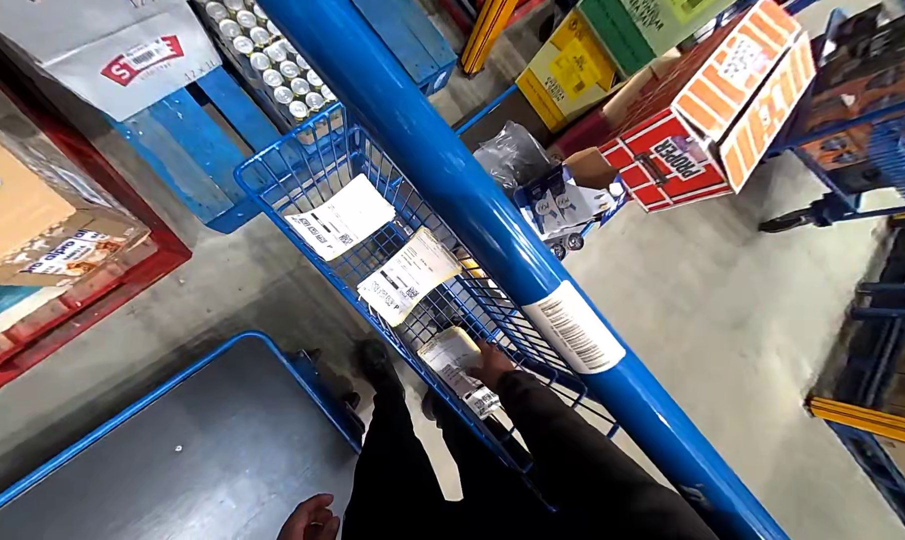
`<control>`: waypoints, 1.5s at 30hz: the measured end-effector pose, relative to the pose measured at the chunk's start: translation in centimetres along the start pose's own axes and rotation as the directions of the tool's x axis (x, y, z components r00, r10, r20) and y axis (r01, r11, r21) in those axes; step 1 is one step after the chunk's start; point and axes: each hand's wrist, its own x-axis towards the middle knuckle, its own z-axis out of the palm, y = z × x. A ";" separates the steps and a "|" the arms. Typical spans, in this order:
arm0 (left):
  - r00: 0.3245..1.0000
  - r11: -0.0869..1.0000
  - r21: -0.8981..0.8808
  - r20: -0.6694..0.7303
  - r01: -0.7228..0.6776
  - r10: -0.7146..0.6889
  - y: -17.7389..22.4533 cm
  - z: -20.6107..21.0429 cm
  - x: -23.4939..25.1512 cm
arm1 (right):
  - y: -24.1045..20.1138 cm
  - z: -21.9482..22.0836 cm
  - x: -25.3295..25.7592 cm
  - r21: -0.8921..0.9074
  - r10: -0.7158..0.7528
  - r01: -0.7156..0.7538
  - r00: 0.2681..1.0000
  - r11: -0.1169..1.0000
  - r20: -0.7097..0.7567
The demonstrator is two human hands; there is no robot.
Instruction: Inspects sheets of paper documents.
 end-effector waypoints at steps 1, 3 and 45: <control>1.000 1.000 0.002 0.006 -0.004 0.004 0.1 0.2 0.0 | -0.2 -0.1 -0.5 -0.008 -0.010 0.010 1.000 1.000 -0.003; 1.000 1.000 0.001 0.014 -0.022 0.022 0.4 0.7 0.1 | -0.7 -0.7 -1.5 -0.026 -0.023 0.023 1.000 0.999 0.009; 0.874 0.301 -0.824 -0.478 -0.480 0.086 17.9 6.4 -12.1 | -7.0 -2.4 -30.3 0.392 -0.675 0.813 0.579 0.431 -0.458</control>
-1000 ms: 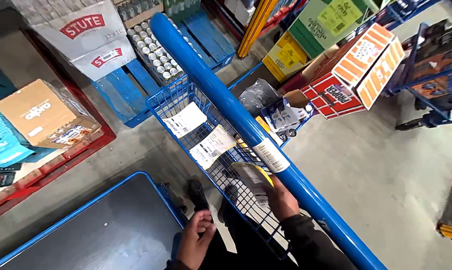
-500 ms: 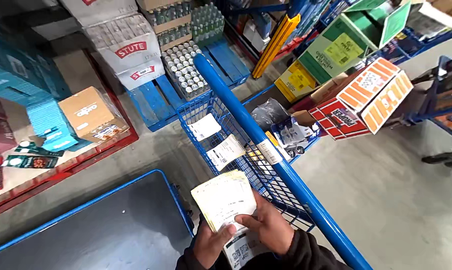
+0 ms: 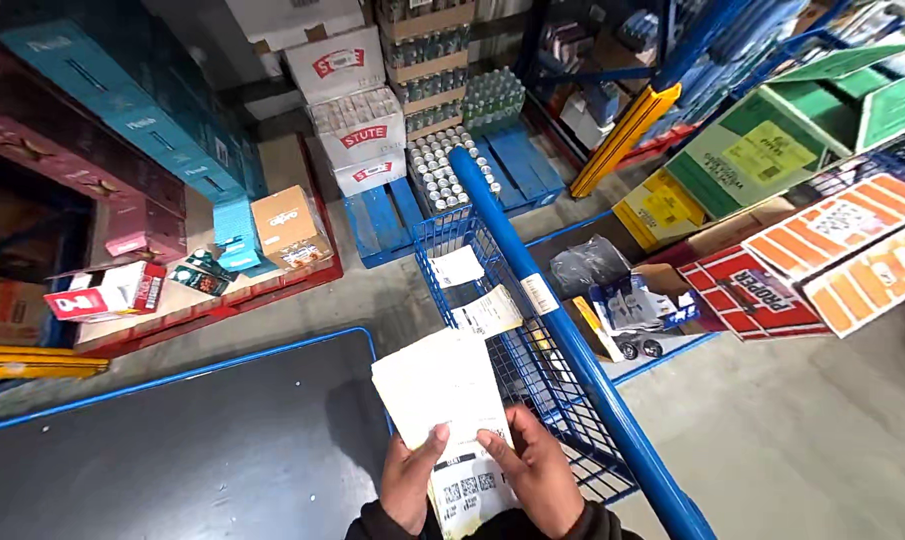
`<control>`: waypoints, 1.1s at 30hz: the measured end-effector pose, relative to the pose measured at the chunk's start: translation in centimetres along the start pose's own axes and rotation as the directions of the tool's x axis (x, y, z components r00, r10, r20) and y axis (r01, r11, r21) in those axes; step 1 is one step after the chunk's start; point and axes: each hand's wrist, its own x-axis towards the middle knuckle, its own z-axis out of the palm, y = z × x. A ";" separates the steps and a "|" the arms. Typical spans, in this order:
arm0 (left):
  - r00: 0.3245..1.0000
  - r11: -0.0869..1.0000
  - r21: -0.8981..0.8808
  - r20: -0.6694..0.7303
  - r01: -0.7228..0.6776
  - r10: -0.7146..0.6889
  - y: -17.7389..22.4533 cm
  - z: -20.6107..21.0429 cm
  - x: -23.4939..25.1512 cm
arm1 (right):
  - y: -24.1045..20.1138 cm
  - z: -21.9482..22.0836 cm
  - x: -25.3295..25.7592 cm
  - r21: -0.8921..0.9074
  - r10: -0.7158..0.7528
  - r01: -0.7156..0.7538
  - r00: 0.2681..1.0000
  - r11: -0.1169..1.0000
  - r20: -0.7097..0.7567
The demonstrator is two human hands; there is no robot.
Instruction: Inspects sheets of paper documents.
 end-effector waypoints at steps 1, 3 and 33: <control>1.000 1.000 -0.017 -0.021 0.003 -0.003 -0.2 -0.2 -0.4 | 0.0 0.0 -0.1 -0.010 0.001 -0.001 1.000 1.000 0.016; 0.997 0.999 -0.036 -0.076 -0.002 -0.001 -0.4 -0.6 -1.0 | -0.1 0.3 -0.3 -0.016 -0.008 0.009 0.999 1.000 0.049; 0.970 0.937 -0.314 0.227 0.154 -0.083 2.0 -10.1 -0.4 | -2.3 -0.4 2.1 -0.506 -0.214 0.083 0.955 0.858 -0.207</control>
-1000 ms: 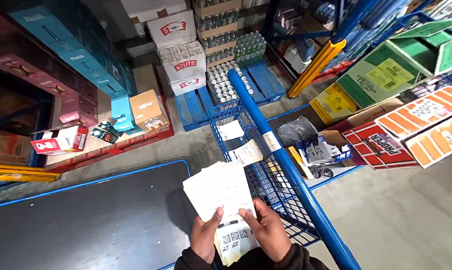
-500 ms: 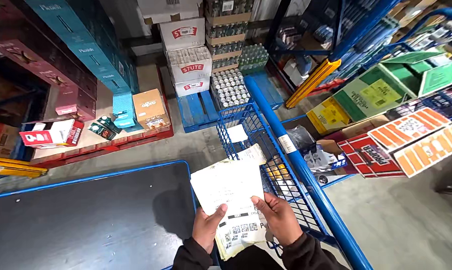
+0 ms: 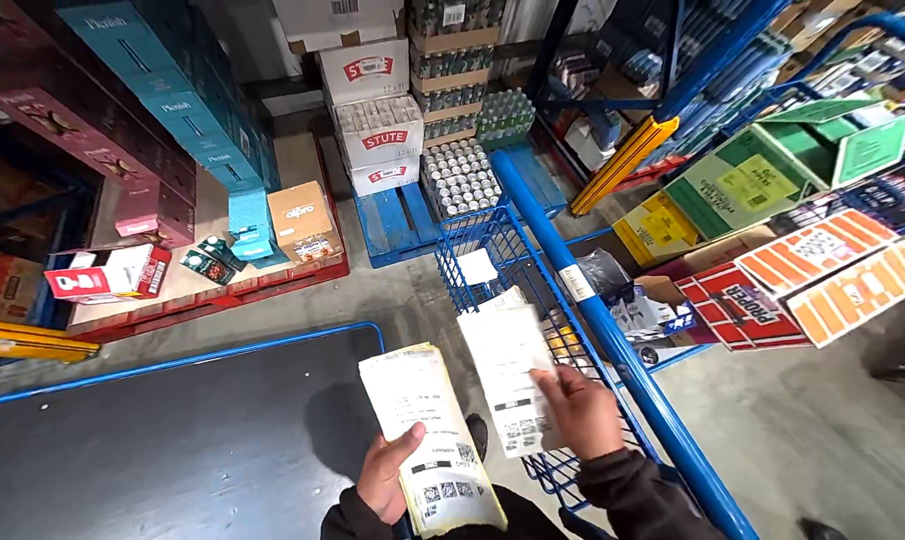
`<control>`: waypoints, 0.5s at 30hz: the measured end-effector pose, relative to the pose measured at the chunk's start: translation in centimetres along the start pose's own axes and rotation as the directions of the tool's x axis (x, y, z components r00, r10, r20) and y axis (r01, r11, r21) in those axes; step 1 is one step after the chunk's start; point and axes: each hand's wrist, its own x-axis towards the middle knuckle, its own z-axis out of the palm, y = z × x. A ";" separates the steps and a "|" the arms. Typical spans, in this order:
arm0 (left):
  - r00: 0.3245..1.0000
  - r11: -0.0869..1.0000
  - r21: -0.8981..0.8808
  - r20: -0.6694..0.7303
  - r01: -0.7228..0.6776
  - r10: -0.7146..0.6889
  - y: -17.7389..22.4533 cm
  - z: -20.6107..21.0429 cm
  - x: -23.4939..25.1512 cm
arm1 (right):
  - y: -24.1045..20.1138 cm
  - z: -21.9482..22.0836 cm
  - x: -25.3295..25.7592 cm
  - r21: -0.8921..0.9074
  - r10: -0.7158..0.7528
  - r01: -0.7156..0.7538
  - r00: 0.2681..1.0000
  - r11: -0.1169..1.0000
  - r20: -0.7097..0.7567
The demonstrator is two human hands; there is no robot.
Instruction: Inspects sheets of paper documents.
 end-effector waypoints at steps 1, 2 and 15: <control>0.998 0.999 -0.025 0.050 0.030 -0.029 -0.2 -0.3 0.0 | -0.4 0.8 -0.4 -0.009 -0.024 0.024 0.999 1.000 0.043; 0.997 0.999 -0.020 0.058 0.046 -0.044 -0.2 0.0 -0.2 | -1.1 1.6 -0.7 0.015 -0.015 0.014 0.994 1.000 0.106; 0.989 0.965 0.241 -0.079 -0.103 0.125 -2.3 3.5 0.2 | -1.8 1.4 -3.2 0.427 -0.193 0.095 0.962 0.899 0.195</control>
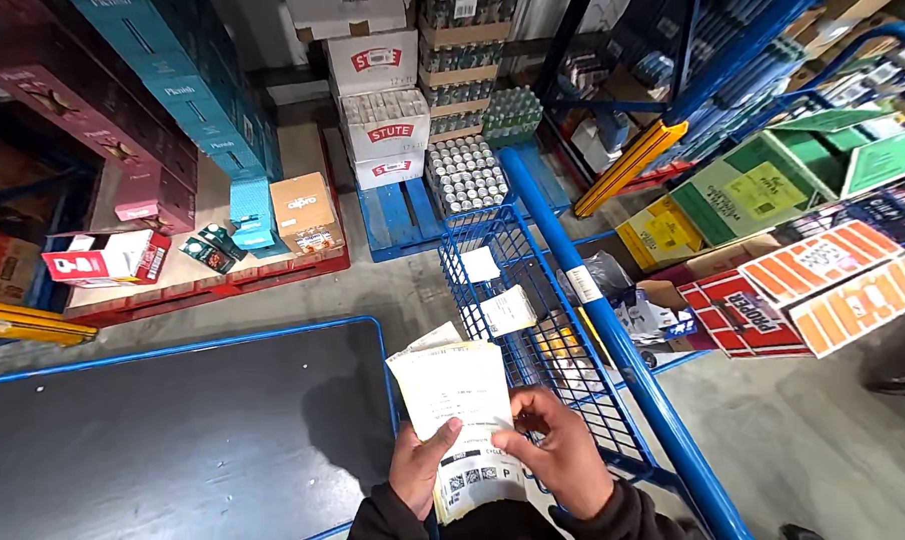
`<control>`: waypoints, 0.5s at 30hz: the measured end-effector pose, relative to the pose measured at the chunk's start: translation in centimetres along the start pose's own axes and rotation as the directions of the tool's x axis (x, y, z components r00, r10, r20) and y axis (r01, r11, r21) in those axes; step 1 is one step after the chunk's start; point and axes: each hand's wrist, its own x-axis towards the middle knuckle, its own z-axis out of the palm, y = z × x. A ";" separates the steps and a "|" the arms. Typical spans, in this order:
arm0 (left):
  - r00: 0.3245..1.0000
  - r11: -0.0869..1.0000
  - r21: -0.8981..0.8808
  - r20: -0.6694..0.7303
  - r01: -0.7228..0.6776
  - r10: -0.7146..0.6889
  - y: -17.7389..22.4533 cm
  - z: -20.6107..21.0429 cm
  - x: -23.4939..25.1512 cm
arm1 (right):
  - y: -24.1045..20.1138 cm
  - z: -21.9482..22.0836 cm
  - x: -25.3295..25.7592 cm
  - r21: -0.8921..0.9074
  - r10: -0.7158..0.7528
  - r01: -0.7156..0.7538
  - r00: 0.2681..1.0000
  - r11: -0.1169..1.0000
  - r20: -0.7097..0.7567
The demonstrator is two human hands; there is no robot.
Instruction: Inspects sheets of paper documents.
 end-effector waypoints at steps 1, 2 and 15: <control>1.000 1.000 -0.002 -0.001 0.005 -0.005 -0.1 0.1 0.1 | 0.1 0.2 -0.1 -0.086 -0.025 0.023 0.999 0.996 -0.028; 1.000 1.000 -0.006 -0.002 0.015 -0.015 -0.2 0.3 0.1 | 0.2 0.4 -0.1 -0.153 -0.036 0.026 0.997 0.988 -0.062; 0.999 0.980 -0.198 0.054 0.008 0.003 -0.3 -1.2 0.4 | -1.2 -5.6 3.8 -0.477 -0.165 -0.012 0.930 0.879 -0.328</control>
